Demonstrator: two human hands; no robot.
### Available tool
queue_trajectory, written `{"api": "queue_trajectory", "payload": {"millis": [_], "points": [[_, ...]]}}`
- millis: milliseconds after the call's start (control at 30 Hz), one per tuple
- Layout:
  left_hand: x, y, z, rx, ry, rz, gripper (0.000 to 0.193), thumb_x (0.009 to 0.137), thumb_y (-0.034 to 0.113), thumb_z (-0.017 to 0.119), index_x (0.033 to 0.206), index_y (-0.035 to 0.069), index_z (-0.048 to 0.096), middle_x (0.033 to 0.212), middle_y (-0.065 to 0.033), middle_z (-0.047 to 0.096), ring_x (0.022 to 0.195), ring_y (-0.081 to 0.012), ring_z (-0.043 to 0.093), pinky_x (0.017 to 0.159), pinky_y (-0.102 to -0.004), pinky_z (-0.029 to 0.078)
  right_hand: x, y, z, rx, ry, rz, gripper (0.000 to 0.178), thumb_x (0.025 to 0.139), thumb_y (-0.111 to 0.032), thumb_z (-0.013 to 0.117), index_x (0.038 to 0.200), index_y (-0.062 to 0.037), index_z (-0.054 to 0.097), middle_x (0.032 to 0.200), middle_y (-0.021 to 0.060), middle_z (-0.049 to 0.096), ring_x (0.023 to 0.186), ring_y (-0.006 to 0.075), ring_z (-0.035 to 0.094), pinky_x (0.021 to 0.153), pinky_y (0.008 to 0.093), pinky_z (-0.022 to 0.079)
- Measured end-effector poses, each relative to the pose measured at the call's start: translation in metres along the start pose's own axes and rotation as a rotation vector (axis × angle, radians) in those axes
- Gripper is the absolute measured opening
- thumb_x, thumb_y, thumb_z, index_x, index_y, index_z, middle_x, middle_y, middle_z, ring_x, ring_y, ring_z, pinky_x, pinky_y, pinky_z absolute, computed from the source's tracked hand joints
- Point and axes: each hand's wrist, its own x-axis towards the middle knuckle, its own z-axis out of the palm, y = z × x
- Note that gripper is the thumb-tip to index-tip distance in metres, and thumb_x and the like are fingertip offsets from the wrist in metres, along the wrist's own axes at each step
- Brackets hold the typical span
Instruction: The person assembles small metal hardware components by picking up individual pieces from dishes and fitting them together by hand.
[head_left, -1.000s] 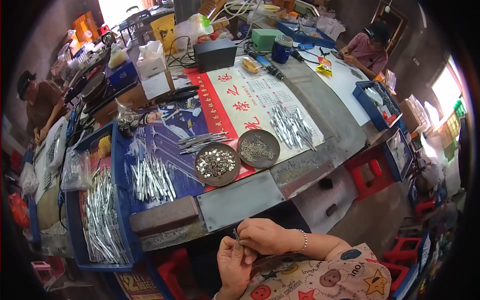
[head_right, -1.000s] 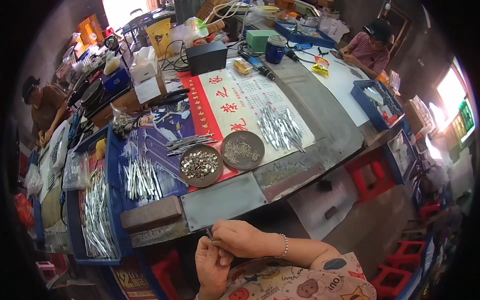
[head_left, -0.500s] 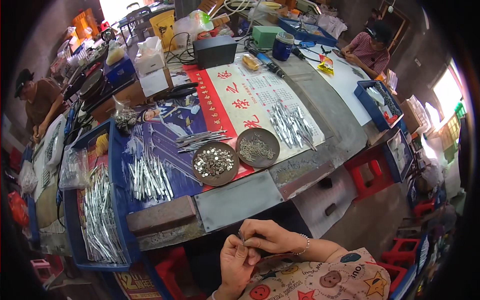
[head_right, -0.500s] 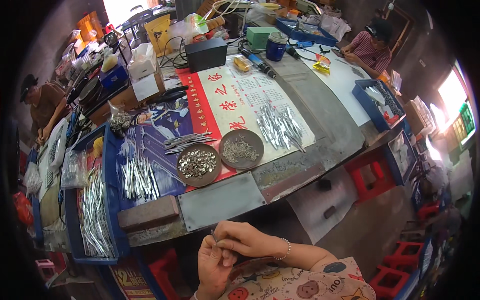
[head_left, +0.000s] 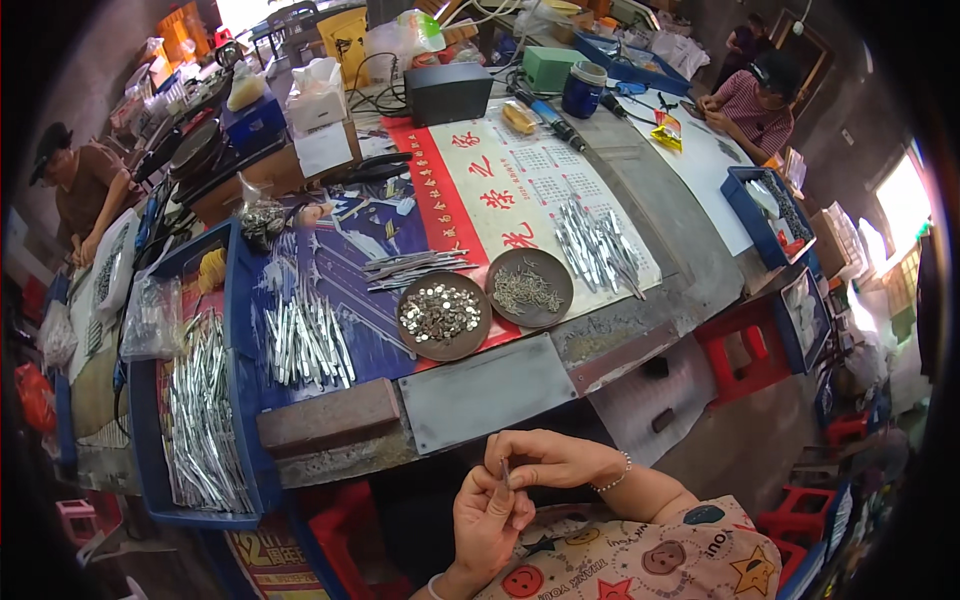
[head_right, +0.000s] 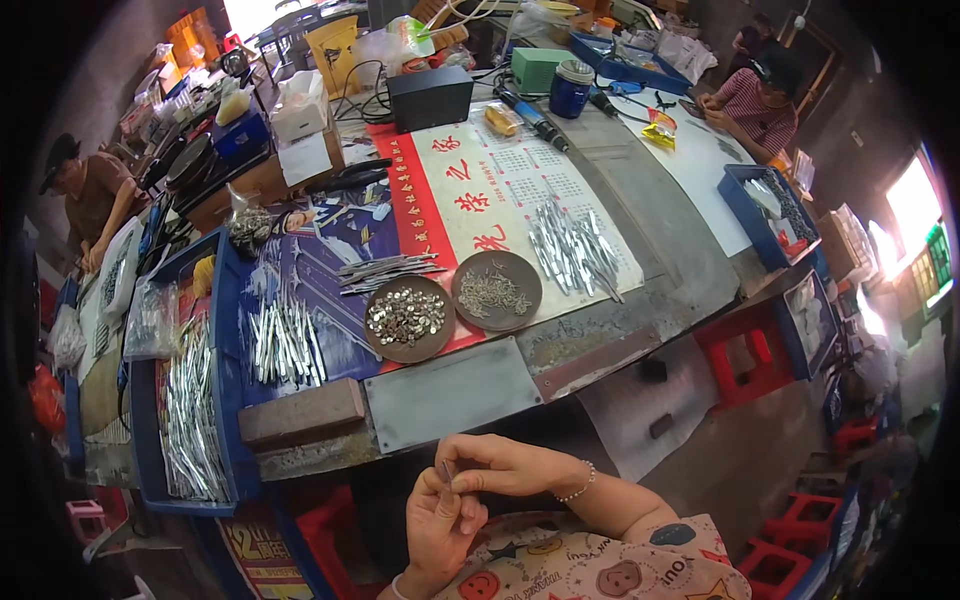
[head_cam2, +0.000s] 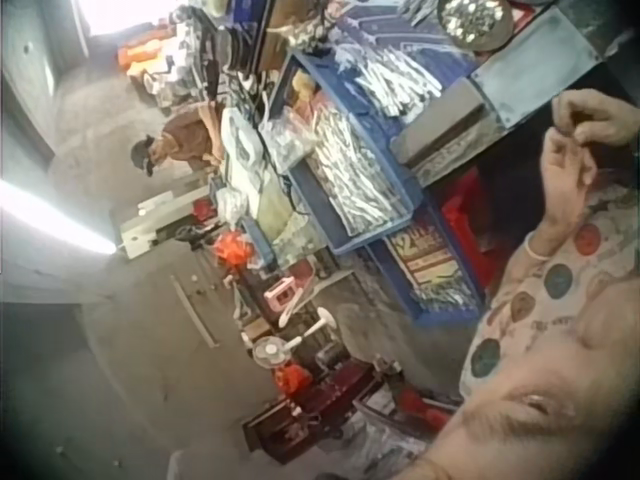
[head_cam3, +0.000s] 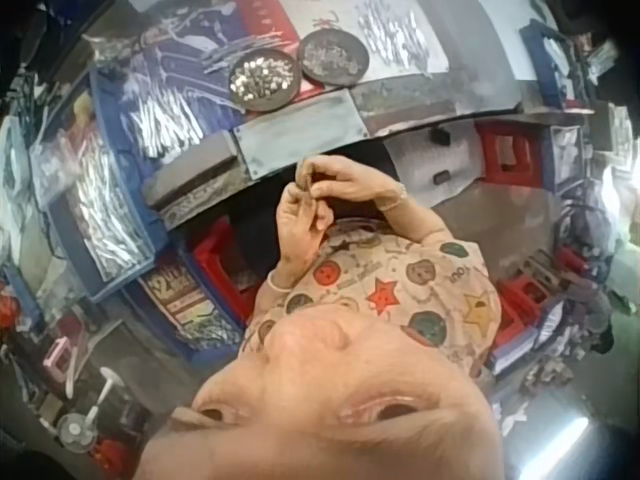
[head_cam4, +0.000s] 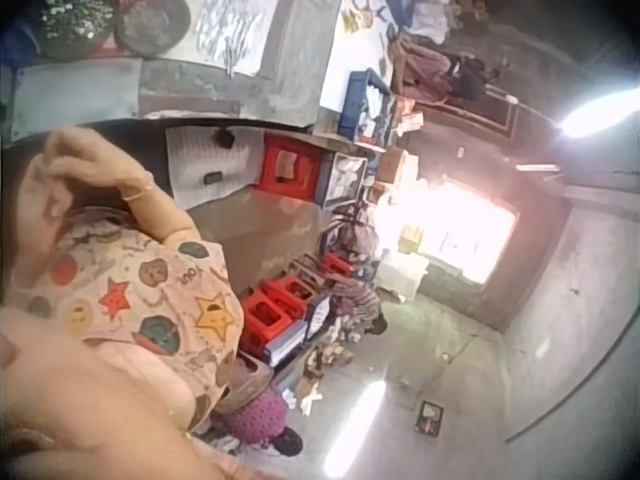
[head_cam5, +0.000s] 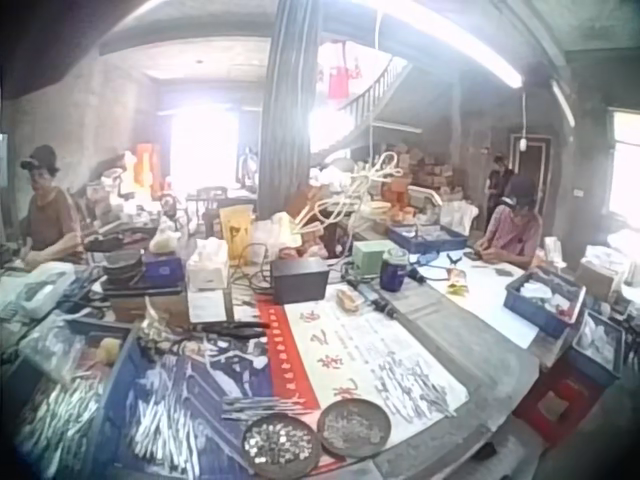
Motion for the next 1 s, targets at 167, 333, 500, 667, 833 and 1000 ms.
{"api": "queue_trajectory", "payload": {"millis": [167, 333, 500, 667, 833, 1000], "points": [[-0.004, 0.006, 0.001, 0.087, 0.025, 0.036, 0.008, 0.095, 0.010, 0.051, 0.092, 0.005, 0.046, 0.077, -0.0086, 0.057, 0.061, -0.0108, 0.049, 0.056, -0.0225, 0.040, 0.006, -0.007, -0.002, 0.015, -0.053, -0.076, 0.019, 0.091, -0.017, 0.059, 0.097, 0.0007, 0.056, 0.092, 0.0071, 0.053, 0.086, 0.0154, 0.051, 0.076, 0.0285, 0.043], [-0.012, 0.017, -0.001, 0.241, 0.096, 0.054, 0.015, 0.094, 0.009, 0.053, 0.105, 0.000, 0.054, 0.081, -0.0075, 0.060, 0.064, -0.0093, 0.049, 0.059, -0.0220, 0.040, 0.012, -0.021, 0.000, -0.120, -0.014, -0.092, 0.014, 0.087, -0.013, 0.063, 0.094, -0.0013, 0.062, 0.091, 0.0077, 0.057, 0.085, 0.0189, 0.055, 0.075, 0.0299, 0.044], [-0.015, 0.024, -0.012, 0.282, 0.054, 0.045, 0.023, 0.095, 0.009, 0.051, 0.114, -0.003, 0.055, 0.087, -0.0077, 0.061, 0.071, -0.0072, 0.049, 0.066, -0.0192, 0.041, 0.016, -0.023, -0.001, -0.162, -0.007, -0.081, 0.017, 0.088, -0.013, 0.062, 0.099, -0.0012, 0.062, 0.093, 0.0083, 0.059, 0.088, 0.0194, 0.057, 0.077, 0.0298, 0.046], [-0.017, 0.028, -0.016, 0.218, 0.032, 0.023, 0.021, 0.094, 0.006, 0.053, 0.111, -0.004, 0.055, 0.088, -0.0071, 0.058, 0.075, -0.0091, 0.049, 0.071, -0.0210, 0.041, 0.032, -0.036, -0.022, -0.636, 0.293, -0.068, 0.019, 0.084, -0.010, 0.062, 0.101, -0.0018, 0.061, 0.089, 0.0095, 0.058, 0.084, 0.0235, 0.058, 0.073, 0.0324, 0.046], [-0.012, 0.029, -0.014, 0.179, 0.033, 0.035, 0.018, 0.093, 0.005, 0.053, 0.108, -0.004, 0.054, 0.088, -0.0067, 0.058, 0.076, -0.0102, 0.049, 0.071, -0.0217, 0.042, 0.070, -0.023, -0.049, -1.196, 0.430, -0.236, 0.024, 0.078, -0.007, 0.065, 0.102, -0.0046, 0.061, 0.090, 0.0083, 0.057, 0.086, 0.0244, 0.056, 0.077, 0.0351, 0.043], [-0.011, 0.029, -0.008, 0.221, 0.074, 0.033, 0.015, 0.093, 0.002, 0.051, 0.106, -0.003, 0.054, 0.087, -0.0078, 0.057, 0.070, -0.0111, 0.052, 0.066, -0.0216, 0.043, 0.080, -0.014, -0.064, -1.486, 0.336, -0.181, 0.016, 0.080, -0.012, 0.055, 0.094, -0.0086, 0.060, 0.089, 0.0084, 0.053, 0.089, 0.0235, 0.054, 0.079, 0.0369, 0.038]]}}
